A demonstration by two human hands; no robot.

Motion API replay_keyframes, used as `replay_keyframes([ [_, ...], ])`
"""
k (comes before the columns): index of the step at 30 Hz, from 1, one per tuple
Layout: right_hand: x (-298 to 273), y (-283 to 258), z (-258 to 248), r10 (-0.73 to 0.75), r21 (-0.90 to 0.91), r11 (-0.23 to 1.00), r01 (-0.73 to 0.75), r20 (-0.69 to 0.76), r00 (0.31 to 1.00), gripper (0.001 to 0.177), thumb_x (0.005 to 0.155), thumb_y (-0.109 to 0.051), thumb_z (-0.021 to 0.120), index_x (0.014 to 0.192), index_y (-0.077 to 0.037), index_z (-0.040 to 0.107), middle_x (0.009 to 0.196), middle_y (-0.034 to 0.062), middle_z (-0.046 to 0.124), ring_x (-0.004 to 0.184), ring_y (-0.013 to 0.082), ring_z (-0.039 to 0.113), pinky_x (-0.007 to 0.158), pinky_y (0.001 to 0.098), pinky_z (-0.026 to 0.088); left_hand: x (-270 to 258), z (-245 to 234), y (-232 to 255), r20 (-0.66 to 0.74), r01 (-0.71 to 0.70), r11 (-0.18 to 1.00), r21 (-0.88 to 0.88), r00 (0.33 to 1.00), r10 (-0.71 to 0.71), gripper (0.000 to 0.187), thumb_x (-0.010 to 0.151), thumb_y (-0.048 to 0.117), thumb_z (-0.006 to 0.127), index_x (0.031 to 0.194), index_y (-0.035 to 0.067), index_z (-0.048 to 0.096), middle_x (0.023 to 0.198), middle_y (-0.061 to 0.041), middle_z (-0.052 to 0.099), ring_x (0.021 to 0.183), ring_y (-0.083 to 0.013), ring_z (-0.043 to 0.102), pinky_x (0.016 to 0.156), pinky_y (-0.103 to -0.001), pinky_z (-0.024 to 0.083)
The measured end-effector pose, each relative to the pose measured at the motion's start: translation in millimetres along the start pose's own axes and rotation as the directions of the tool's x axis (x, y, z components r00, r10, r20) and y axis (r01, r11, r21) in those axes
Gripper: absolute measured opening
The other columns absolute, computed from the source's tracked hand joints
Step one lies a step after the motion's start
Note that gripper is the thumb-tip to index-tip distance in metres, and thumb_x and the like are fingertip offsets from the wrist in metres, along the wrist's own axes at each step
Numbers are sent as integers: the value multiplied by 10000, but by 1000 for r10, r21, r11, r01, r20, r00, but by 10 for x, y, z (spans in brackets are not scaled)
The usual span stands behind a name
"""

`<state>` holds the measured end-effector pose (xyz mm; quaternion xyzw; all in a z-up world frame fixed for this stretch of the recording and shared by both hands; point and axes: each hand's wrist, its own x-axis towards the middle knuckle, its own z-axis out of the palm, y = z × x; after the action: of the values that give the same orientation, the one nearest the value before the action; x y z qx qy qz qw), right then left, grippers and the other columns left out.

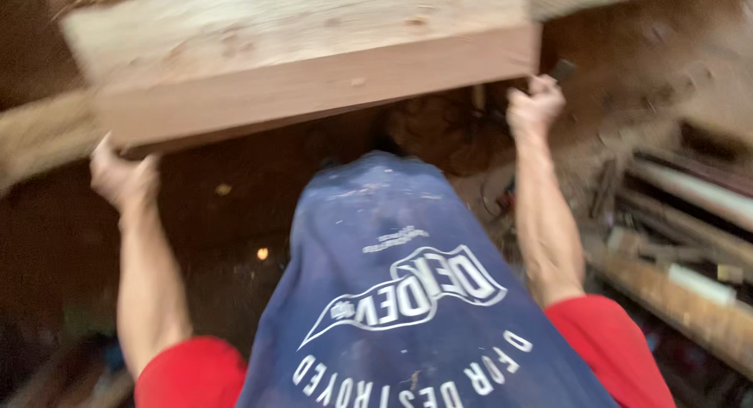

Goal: The person uses a speed square and a pencil to draw straight lines on a large wooden plank. They repeatedly reposition the square to mark multiple lines across the surface of the wood, occasionally flipping the plank over to mark the other side.

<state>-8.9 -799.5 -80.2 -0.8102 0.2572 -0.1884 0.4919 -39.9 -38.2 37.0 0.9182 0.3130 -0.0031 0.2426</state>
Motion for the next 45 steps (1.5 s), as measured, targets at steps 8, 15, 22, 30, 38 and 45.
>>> replay_keyframes([
  [8, -177, -474, 58, 15, -57, 998, -12, 53, 998, 284, 783, 85, 656, 764, -58, 412, 785, -29, 557, 903, 111, 598, 877, 317, 549, 172, 284, -546, -153, 24, 998, -61, 988, -33, 610, 742, 88, 904, 1273, 72, 604, 1259, -86, 655, 1147, -213, 657, 1023, -380, 518],
  [15, -197, -824, -67, 88, -42, 996, -82, 167, 982, 160, 813, 87, 630, 911, -38, 615, 691, -42, 426, 650, 80, 509, 713, 280, 503, 132, 271, -557, -189, -94, 994, 62, 976, 104, 664, 761, 193, 988, 1239, 36, 554, 1229, -158, 600, 1157, -288, 571, 1023, -447, 473],
  [22, -130, -868, -52, 64, -63, 996, -59, 84, 994, 268, 796, 61, 735, 1044, -39, 754, 638, -50, 448, 577, 71, 415, 546, 252, 396, 96, 235, -408, -167, -38, 997, 70, 985, 49, 636, 770, 115, 878, 1284, 33, 513, 1177, -184, 679, 1072, -311, 673, 972, -417, 539],
  [30, -92, -620, 121, -50, -57, 997, 51, 21, 999, 252, 817, 53, 816, 795, -28, 578, 650, -5, 478, 592, 95, 462, 554, 281, 446, 112, 195, -285, -170, -68, 989, 130, 981, 89, 622, 813, 161, 909, 1277, -3, 527, 1103, -224, 715, 988, -342, 724, 893, -401, 577],
  [38, -103, -604, 102, -102, 86, 991, 100, 21, 995, 422, 802, 83, 791, 695, -62, 410, 965, 99, 804, 747, 80, 693, 615, 286, 540, 120, 242, -255, -169, 29, 978, 207, 986, 7, 495, 888, 118, 834, 1257, -1, 527, 1092, -223, 709, 934, -305, 726, 811, -387, 615],
  [45, -152, -682, -25, -5, 107, 994, -7, 107, 994, 455, 795, 122, 726, 692, -99, 343, 1136, 156, 793, 768, 117, 666, 585, 286, 483, 141, 253, -265, -128, 110, 972, 209, 988, -84, 493, 869, -14, 741, 1288, 17, 482, 1099, -202, 682, 932, -293, 715, 792, -371, 616],
])
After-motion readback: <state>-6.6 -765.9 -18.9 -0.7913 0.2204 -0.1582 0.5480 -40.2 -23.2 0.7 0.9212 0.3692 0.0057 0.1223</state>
